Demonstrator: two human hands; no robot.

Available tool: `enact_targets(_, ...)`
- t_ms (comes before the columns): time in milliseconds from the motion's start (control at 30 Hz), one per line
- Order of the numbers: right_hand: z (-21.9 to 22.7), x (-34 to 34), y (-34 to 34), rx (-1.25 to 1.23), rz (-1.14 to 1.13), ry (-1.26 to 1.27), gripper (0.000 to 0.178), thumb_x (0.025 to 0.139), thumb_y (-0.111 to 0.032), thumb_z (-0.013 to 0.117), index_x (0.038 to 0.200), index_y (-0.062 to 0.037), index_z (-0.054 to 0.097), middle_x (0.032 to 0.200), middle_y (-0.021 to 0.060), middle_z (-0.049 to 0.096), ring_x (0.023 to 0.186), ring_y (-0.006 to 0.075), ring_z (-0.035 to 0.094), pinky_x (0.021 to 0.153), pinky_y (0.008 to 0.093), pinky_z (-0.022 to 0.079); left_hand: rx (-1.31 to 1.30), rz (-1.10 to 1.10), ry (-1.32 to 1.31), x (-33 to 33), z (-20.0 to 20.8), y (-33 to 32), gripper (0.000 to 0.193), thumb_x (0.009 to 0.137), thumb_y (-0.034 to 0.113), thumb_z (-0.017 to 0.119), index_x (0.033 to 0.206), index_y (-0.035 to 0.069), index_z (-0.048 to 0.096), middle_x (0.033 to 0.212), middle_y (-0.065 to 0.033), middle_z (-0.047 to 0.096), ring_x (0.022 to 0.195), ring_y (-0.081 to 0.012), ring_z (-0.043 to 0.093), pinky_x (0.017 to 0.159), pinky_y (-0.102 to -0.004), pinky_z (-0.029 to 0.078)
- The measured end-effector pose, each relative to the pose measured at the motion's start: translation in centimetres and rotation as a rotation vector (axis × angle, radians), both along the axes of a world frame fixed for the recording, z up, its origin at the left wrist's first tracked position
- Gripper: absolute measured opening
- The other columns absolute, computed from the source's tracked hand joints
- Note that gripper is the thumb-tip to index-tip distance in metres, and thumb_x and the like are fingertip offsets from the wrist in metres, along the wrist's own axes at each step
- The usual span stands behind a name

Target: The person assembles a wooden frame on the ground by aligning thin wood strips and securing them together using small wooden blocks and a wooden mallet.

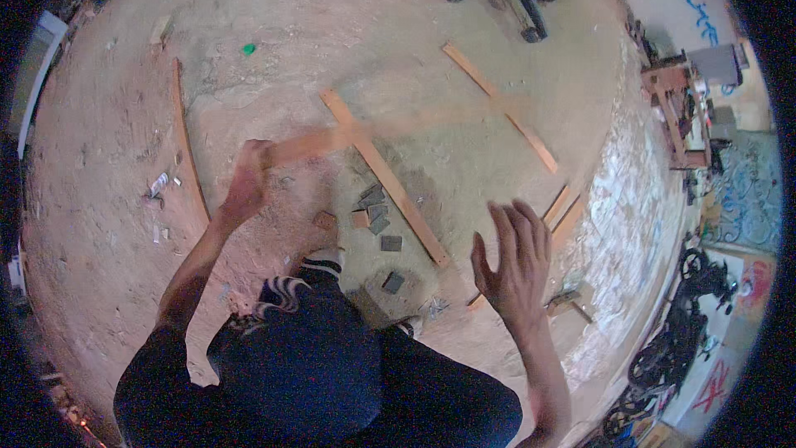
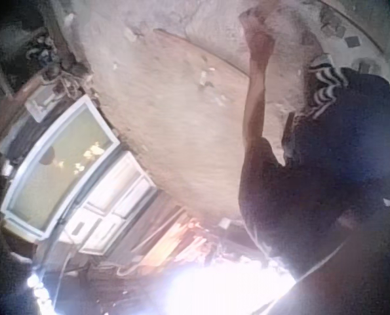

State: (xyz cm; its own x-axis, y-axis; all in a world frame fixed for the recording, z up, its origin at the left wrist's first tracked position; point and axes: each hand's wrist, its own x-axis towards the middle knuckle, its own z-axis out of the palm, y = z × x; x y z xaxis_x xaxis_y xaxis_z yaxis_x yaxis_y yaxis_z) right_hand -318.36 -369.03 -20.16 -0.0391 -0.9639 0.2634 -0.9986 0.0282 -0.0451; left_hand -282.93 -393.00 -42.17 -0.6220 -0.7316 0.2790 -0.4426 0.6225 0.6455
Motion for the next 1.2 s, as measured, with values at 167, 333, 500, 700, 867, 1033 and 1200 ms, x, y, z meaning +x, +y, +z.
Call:
enact_targets(167, 1.4, 3.0, -11.5, 0.314, 0.347, 0.229, 0.073, 0.087, -0.03, 0.075, 0.149, -0.0044, 0.044, 0.14, 0.0192, 0.053, 0.139, 0.0375, 0.045, 0.114, 0.0512, 0.04, -0.032, -0.18, 0.062, -6.5, -0.6, 2.6, 0.062, 0.083, 0.001, 0.066, 0.14, -0.002, 0.043, 0.13, -0.0225, 0.05, 0.126, -0.0401, 0.049, 0.112, -0.0472, 0.039)
enact_targets(333, -1.1, 2.3, -16.1, 0.554, 0.505, 0.149, 0.07, 0.089, -0.034, 0.072, 0.147, -0.0052, 0.046, 0.131, 0.014, 0.059, 0.118, 0.0332, 0.063, 0.103, 0.0459, 0.052, -0.061, -0.326, 0.041, -10.3, 3.5, 1.6, 0.074, 0.077, -0.002, 0.073, 0.142, -0.002, 0.038, 0.135, -0.0217, 0.047, 0.133, -0.0402, 0.046, 0.117, -0.0493, 0.037)
enact_targets(500, -3.0, 1.2, -19.4, 0.483, 0.578, -0.028, 0.049, 0.092, -0.022, 0.072, 0.136, -0.0045, 0.057, 0.113, 0.0148, 0.067, 0.098, 0.0309, 0.071, 0.09, 0.0425, 0.058, 0.043, -0.301, 0.124, -10.6, 5.0, -2.0, 0.071, 0.079, -0.007, 0.068, 0.143, -0.001, 0.036, 0.131, -0.0231, 0.05, 0.129, -0.0391, 0.05, 0.117, -0.0487, 0.037)
enact_targets(700, -7.3, -4.4, -28.0, 0.411, 0.639, -0.238, 0.048, 0.087, -0.014, 0.07, 0.132, -0.0018, 0.063, 0.121, 0.0202, 0.069, 0.11, 0.038, 0.066, 0.098, 0.0448, 0.053, -0.005, -0.221, 0.118, -13.3, 4.1, -9.0, 0.046, 0.097, 0.008, 0.062, 0.137, -0.001, 0.042, 0.121, -0.0243, 0.056, 0.118, -0.0396, 0.059, 0.101, -0.0495, 0.047)
enact_targets(867, -10.2, -7.4, -34.6, 0.376, 0.595, -0.484, 0.049, 0.084, -0.008, 0.071, 0.133, -0.0034, 0.064, 0.126, 0.0192, 0.068, 0.113, 0.0384, 0.065, 0.1, 0.045, 0.052, 0.292, -0.217, 0.0, -14.7, 6.8, -16.8, 0.07, 0.088, 0.027, 0.078, 0.142, 0.003, 0.04, 0.127, -0.0225, 0.053, 0.121, -0.0394, 0.057, 0.103, -0.0477, 0.047)
enact_targets(1033, -13.7, -11.2, -36.4, 0.339, 0.651, -0.545, 0.048, 0.082, -0.001, 0.075, 0.13, -0.0031, 0.067, 0.123, 0.0209, 0.07, 0.109, 0.0373, 0.07, 0.091, 0.0429, 0.059, 0.158, -0.267, -0.158, -14.2, 6.5, -20.6, 0.096, 0.08, 0.035, 0.083, 0.154, 0.006, 0.03, 0.141, -0.0215, 0.046, 0.127, -0.0385, 0.054, 0.109, -0.0482, 0.044)
enact_targets(1200, -15.7, -14.6, -37.9, 0.382, 0.7, -0.552, 0.047, 0.081, -0.002, 0.077, 0.127, -0.005, 0.069, 0.123, 0.0171, 0.07, 0.102, 0.0342, 0.071, 0.088, 0.0436, 0.06, -0.205, -0.357, -0.62, -12.2, 1.4, -24.4, 0.083, 0.085, 0.037, 0.078, 0.151, 0.007, 0.038, 0.133, -0.0237, 0.055, 0.122, -0.04, 0.059, 0.103, -0.0497, 0.05)
